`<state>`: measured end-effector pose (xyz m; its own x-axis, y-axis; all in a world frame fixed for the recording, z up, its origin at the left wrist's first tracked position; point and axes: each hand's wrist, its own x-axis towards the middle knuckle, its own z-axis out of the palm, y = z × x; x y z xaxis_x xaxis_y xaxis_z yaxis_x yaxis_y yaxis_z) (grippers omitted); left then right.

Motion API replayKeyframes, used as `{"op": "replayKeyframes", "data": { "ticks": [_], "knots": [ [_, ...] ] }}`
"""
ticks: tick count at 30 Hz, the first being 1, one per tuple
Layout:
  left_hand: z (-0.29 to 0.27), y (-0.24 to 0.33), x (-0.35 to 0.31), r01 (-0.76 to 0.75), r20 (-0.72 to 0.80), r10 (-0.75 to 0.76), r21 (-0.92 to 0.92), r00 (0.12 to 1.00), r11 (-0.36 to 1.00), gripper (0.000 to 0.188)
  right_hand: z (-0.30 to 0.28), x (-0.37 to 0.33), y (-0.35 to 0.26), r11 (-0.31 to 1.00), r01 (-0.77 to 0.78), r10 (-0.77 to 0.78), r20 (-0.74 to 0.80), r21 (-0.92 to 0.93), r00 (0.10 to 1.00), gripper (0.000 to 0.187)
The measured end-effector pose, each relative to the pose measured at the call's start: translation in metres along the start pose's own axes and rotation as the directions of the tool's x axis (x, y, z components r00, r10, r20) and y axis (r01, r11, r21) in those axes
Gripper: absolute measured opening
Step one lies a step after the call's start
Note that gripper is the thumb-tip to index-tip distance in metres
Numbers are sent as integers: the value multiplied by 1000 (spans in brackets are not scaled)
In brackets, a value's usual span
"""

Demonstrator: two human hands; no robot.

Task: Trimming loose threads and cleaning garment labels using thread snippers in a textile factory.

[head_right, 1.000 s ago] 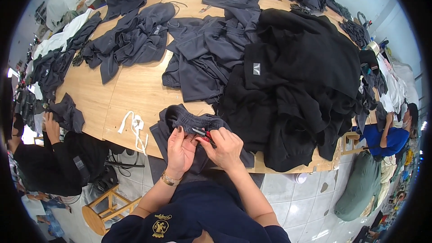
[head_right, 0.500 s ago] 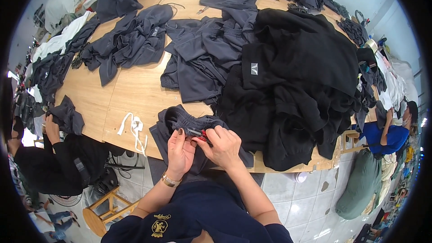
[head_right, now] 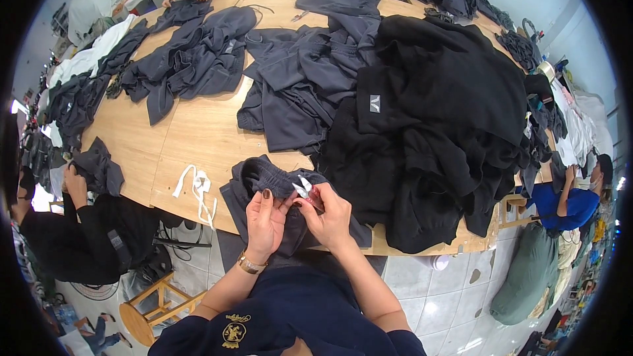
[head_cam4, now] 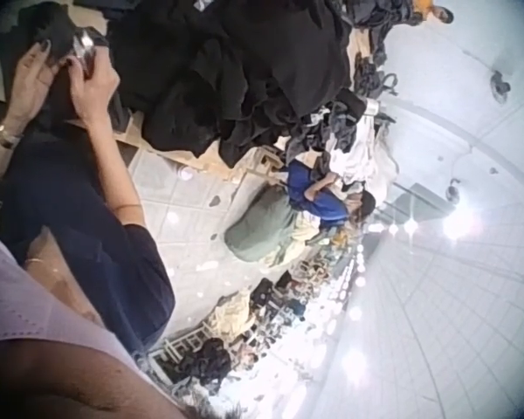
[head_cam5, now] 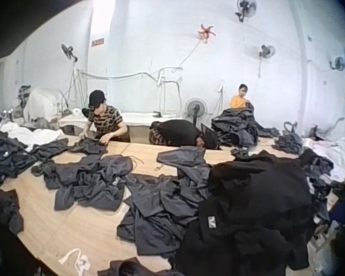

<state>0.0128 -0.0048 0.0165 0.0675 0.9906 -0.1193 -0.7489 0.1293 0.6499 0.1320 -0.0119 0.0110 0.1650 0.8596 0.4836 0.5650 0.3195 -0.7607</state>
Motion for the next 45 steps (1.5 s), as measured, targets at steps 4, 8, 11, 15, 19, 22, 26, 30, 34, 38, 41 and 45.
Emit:
{"op": "replayKeyframes", "data": {
  "ticks": [4, 8, 11, 15, 19, 22, 26, 30, 34, 38, 41, 45],
  "knots": [
    [-19, -10, -1, 35, 28, -36, 48, 999, 998, 20, 7, 0, -12, 931, -249, 235, 86, 265, 968, 19],
    [-45, -20, 2, 13, 152, -15, 9, 988, 1000, 20, 11, 1, -20, 922, -287, 268, 109, 260, 957, 15],
    [-46, -19, 5, -6, 185, -9, 80, 983, 997, 20, 3, -7, -29, 896, -323, 241, 277, 304, 930, 9],
    [-16, -9, 9, -36, 68, 33, 45, 997, 998, 21, -16, -12, -33, 872, -259, 14, 506, 416, 862, 12],
    [-16, -5, 7, -6, 44, 3, 56, 999, 998, 21, -10, -11, -23, 847, -343, 227, 307, 407, 924, 16],
    [-18, -5, 7, -12, 71, 10, 31, 997, 999, 21, -8, -4, -8, 977, -176, 149, 199, 124, 969, 16],
    [-15, -5, 6, -12, 50, 10, 30, 999, 999, 21, -1, -2, 2, 990, 112, -102, 111, -86, 989, 26],
    [-29, -11, 7, -46, 146, 39, 40, 988, 998, 25, -3, -1, 0, 969, 169, -136, 179, -183, 974, 24],
    [-30, -13, 7, -47, 137, 39, 53, 990, 998, 24, -6, -2, 1, 943, 210, -156, 215, -257, 964, 27],
    [-32, -15, 4, -58, 146, 43, 99, 988, 993, 24, -6, 1, 2, 924, 263, -216, 189, -279, 958, 29],
    [-32, -16, 4, -52, 129, 38, 111, 991, 992, 23, -7, 3, 1, 921, 271, -223, 189, -281, 956, 28],
    [-42, -19, 5, -15, 98, 0, 152, 995, 988, 23, -7, 4, -1, 932, 241, -184, 218, -272, 958, 26]
  ]
}}
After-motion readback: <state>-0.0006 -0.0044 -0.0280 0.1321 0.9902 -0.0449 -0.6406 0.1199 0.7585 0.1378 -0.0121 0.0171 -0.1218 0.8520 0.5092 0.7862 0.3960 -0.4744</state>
